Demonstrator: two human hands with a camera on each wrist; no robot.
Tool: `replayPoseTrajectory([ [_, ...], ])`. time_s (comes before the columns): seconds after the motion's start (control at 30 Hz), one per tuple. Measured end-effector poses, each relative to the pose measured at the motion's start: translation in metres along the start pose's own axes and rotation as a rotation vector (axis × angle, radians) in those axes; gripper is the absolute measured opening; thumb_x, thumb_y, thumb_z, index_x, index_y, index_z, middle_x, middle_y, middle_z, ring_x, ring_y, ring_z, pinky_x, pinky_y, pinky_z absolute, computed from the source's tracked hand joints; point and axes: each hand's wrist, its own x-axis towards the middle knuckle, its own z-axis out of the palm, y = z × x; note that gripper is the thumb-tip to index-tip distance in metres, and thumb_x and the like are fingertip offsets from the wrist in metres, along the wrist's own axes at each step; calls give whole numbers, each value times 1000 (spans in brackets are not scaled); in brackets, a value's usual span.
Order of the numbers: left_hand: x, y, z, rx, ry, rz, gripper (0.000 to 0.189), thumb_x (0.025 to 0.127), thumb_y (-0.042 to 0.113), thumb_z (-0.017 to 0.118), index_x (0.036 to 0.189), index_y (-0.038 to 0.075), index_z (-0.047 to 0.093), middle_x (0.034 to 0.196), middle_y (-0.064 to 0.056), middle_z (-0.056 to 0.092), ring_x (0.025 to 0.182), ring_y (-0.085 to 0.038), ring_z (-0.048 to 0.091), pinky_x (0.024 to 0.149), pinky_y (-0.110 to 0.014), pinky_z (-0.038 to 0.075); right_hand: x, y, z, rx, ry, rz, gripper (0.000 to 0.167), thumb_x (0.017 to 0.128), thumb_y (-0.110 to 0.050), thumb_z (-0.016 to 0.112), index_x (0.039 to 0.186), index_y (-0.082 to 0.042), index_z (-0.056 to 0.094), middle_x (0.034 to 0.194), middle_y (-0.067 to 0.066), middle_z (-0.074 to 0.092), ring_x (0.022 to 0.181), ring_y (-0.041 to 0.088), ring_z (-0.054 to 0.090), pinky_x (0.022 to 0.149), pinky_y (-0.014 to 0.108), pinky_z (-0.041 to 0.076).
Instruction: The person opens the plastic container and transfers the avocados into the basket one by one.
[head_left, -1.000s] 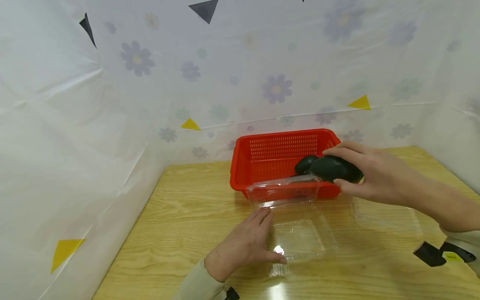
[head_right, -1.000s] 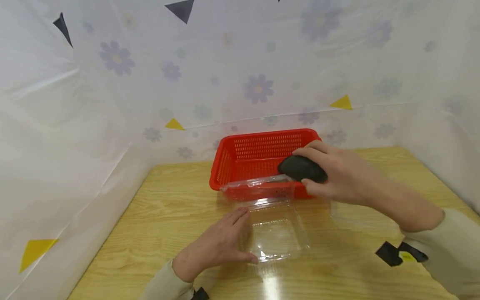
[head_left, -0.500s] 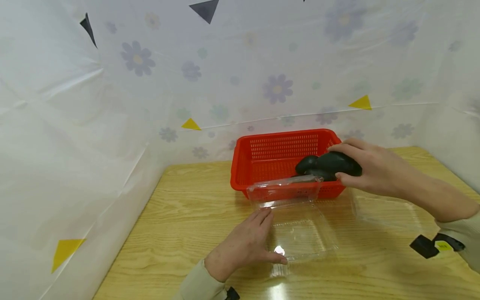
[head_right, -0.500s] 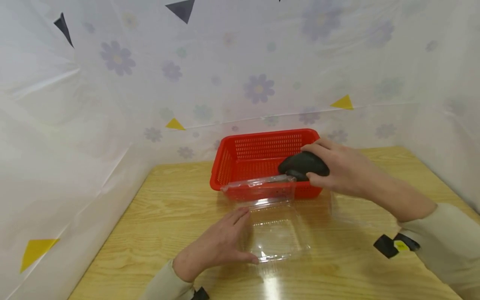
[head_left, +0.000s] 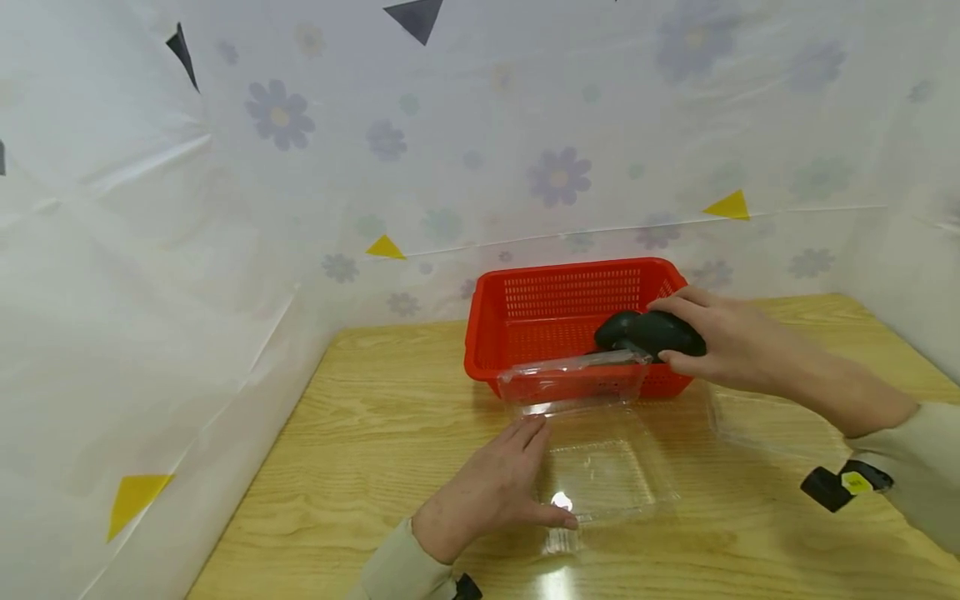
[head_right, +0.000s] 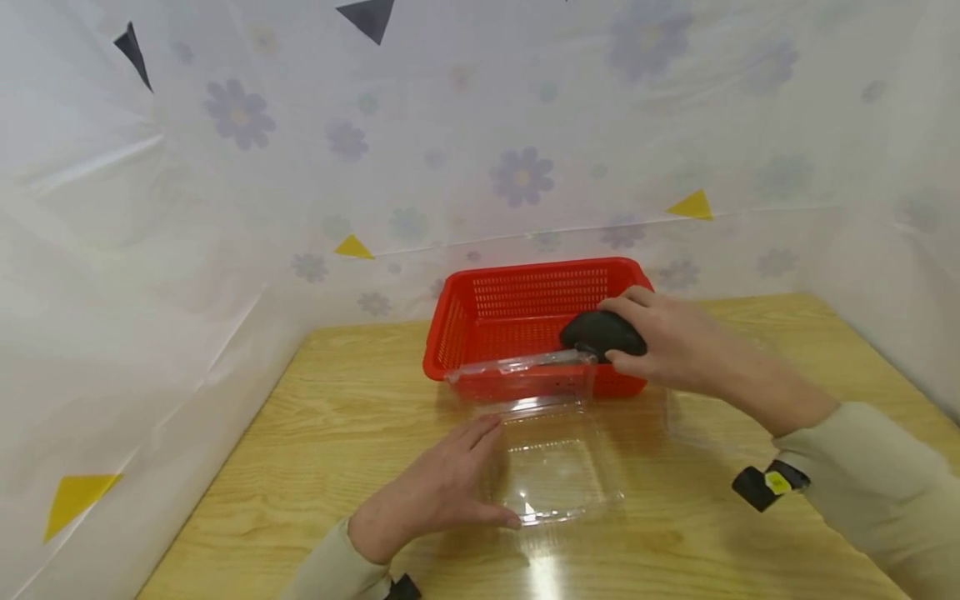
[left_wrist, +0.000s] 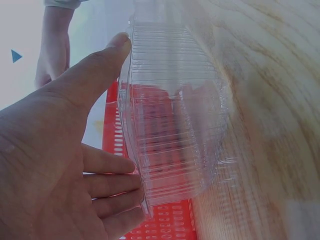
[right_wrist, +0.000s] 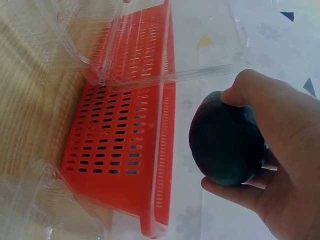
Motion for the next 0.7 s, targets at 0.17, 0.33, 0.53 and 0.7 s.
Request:
replayPoseTrajectory([
  [0.17,0,0,1,5,14,12,111,75,77,63,153,5,33,159,-9,35,147,-24,35,118,-36,35,6,2,9,1,-18,-10,54,86,-26,75,134,-13,55,124,10,56,90,24,61,72,40,56],
  [0.33,0,-1,1,10,15,8,111,75,78,62,154,5,32,159,-9,34,148,-24,34,119,-37,35,11,3,16,14,-25,-21,57,87,-26,75,137,-11,54,125,10,55,93,26,61,76,44,57],
  [0.53,-1,-1,1,16,16,5,112,75,78,62,154,5,32,160,-9,34,148,-25,33,119,-37,34,19,4,28,38,2,-42,54,86,-25,77,134,-10,56,121,9,56,94,27,61,79,47,58],
  [0.7,0,-1,2,4,16,3,112,75,78,63,154,6,32,160,-8,34,148,-24,34,119,-36,34,25,5,36,55,10,-57,53,85,-22,78,132,-8,57,121,12,56,98,28,60,81,49,58],
])
